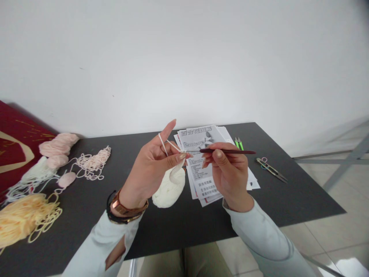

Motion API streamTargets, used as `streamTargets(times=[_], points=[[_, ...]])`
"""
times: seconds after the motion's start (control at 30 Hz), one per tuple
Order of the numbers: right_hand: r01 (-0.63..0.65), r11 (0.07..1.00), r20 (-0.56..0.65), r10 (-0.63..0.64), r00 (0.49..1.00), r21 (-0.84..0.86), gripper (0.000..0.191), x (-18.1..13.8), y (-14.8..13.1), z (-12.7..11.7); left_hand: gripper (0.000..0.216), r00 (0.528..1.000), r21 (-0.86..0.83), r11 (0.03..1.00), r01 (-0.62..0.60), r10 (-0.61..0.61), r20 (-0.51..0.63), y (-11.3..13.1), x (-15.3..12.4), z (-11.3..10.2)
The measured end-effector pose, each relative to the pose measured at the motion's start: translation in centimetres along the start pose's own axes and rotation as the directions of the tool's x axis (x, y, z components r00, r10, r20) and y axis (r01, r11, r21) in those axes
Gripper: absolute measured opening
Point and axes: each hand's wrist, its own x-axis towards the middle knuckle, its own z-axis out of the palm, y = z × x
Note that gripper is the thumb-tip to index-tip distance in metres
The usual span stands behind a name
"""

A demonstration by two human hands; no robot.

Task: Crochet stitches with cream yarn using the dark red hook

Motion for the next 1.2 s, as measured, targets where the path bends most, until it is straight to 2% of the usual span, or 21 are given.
streamTargets(times=[0.27, 0.43, 0.67, 1.0, 1.2], points=[[-0.002, 1.0, -0.006, 0.002, 1.0, -0.031, 0.016, 0.2, -0.3, -0.2, 0.087, 0.999, -0.017, 0.999, 0.03, -0.03, 0.023, 0.2, 0.0, -0.1], [0.052, 0.997, 0.061, -0.049, 0.997, -0.05, 0.011, 0.3, -0.4, -0.7, 0.086, 0.998, -0.014, 0.998, 0.059, -0.059, 0.025, 0.4, -0.2, -0.1], [0.125, 0.992, 0.173, -0.122, 0.977, -0.007, 0.005, 0.7, -0.5, -1.4, 0.083, 0.986, -0.015, 0.987, 0.158, -0.157, 0.062, 0.6, -0.1, -0.3], [0.232, 0.972, 0.284, -0.213, 0.935, -0.038, 0.007, 1.0, -1.1, -1.6, 0.068, 0.931, -0.083, 0.948, 0.309, -0.283, 0.231, 0.8, 0.2, -1.2], [0.234, 0.972, 0.311, -0.22, 0.925, -0.009, 0.008, 0.9, -1.4, -1.5, 0.069, 0.886, -0.092, 0.918, 0.386, -0.341, 0.314, 0.8, 0.5, -1.7]])
